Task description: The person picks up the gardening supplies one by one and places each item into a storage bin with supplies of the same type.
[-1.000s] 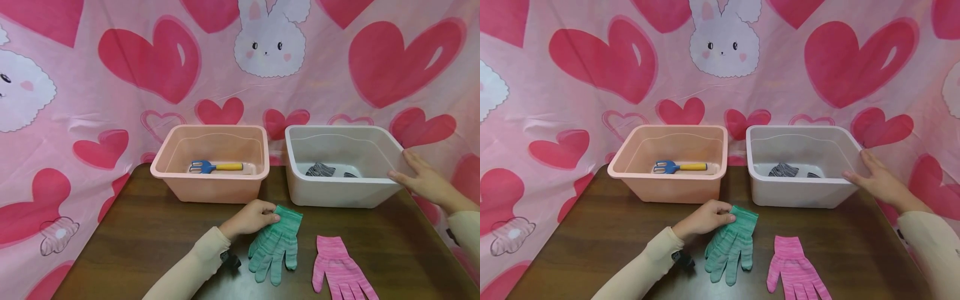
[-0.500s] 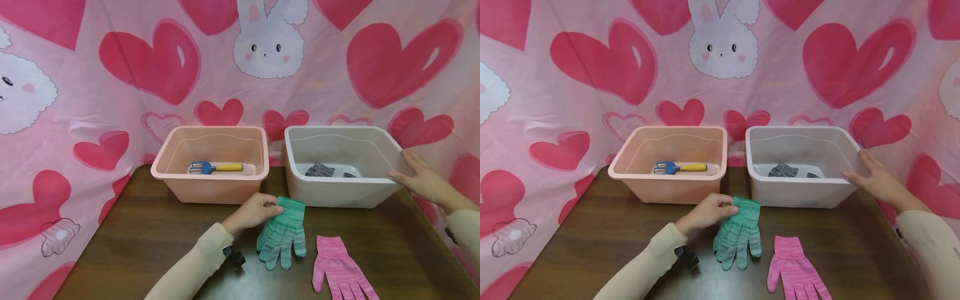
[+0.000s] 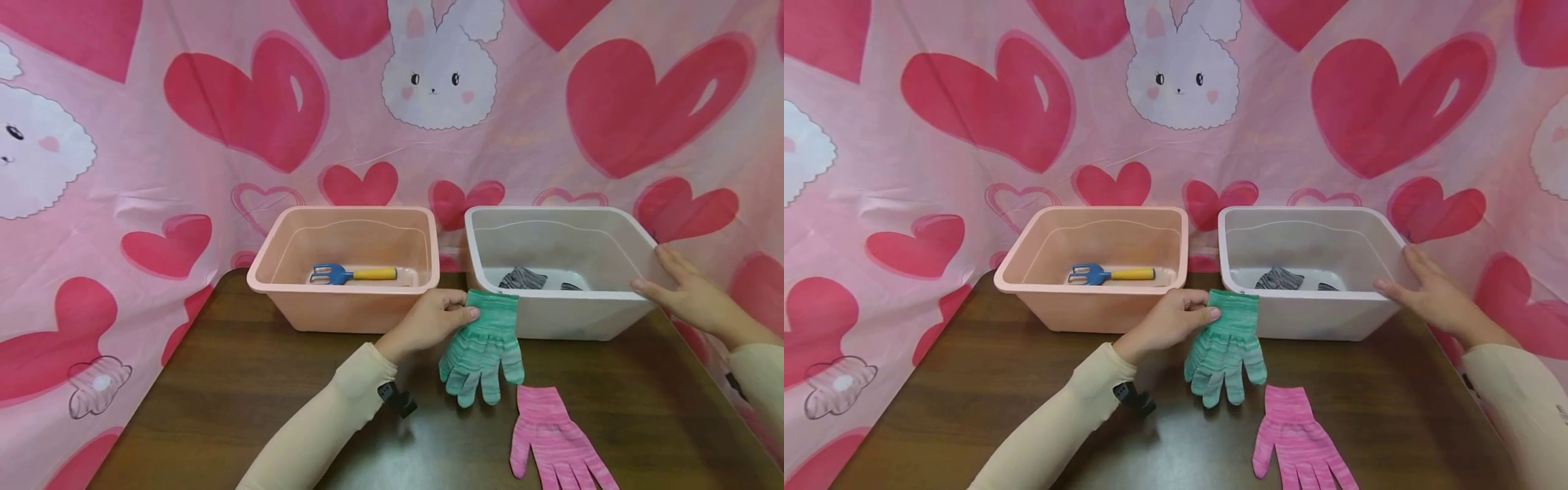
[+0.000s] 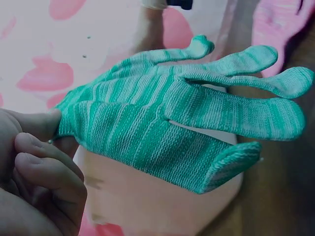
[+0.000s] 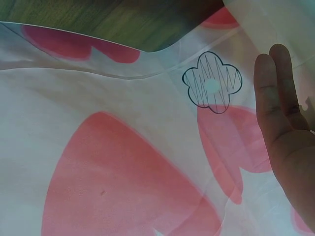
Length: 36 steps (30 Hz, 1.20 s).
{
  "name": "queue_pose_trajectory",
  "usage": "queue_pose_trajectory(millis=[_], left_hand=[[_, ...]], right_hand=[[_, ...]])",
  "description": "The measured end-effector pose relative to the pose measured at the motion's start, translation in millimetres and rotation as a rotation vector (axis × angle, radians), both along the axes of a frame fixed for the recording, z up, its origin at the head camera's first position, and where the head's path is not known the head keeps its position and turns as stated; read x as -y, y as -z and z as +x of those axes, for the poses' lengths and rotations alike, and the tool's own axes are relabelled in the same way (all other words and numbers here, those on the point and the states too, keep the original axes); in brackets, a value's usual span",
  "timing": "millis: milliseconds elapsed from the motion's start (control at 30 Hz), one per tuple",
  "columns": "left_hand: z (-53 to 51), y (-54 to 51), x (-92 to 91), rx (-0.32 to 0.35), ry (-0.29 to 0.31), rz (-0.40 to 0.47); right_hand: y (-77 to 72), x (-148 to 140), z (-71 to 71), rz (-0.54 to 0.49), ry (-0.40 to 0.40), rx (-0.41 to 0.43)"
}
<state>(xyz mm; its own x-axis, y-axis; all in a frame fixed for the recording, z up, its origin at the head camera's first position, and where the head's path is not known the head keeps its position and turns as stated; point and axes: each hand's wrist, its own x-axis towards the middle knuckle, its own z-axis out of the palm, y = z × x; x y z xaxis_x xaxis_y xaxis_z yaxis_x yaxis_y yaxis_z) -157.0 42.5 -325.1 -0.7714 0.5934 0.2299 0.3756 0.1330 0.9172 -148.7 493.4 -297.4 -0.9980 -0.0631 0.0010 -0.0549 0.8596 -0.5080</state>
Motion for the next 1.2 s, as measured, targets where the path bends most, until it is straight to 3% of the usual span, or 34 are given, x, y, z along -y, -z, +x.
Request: queue_pose_trajectory(millis=[167,333,567,700,933,1200], left_hand=[[-3.6,-13.8,-6.3,0.006,-0.012,0.028],[-8.9,-21.6,-14.4,-0.021,-0.064,0.055],[-14.1,-35.2,-24.6,0.032,-0.127,0.099],[-16.8,-41.3,-31.3,0.031,-0.137,0.105],[-27.2,-47.5,-46.0,0.070,-0.163,0.107],[-37.9,-50.2,-56.3,0.148,-0.186,0.138]], right_hand=[[0.7,-1,-0.3,0.015,-0.018,-0.019],[1.2,-3,-0.3,0.015,-0.031,-0.024],[0.6,-5,-1.0,0.009,-0.022,-0.005],[-0.5,-5,0.7,0.008,-0.015,0.003],[0.0,-1,2.4,0.018,0.035,0.010],[0.3,0,0.7,0.014,0.035,0.005]])
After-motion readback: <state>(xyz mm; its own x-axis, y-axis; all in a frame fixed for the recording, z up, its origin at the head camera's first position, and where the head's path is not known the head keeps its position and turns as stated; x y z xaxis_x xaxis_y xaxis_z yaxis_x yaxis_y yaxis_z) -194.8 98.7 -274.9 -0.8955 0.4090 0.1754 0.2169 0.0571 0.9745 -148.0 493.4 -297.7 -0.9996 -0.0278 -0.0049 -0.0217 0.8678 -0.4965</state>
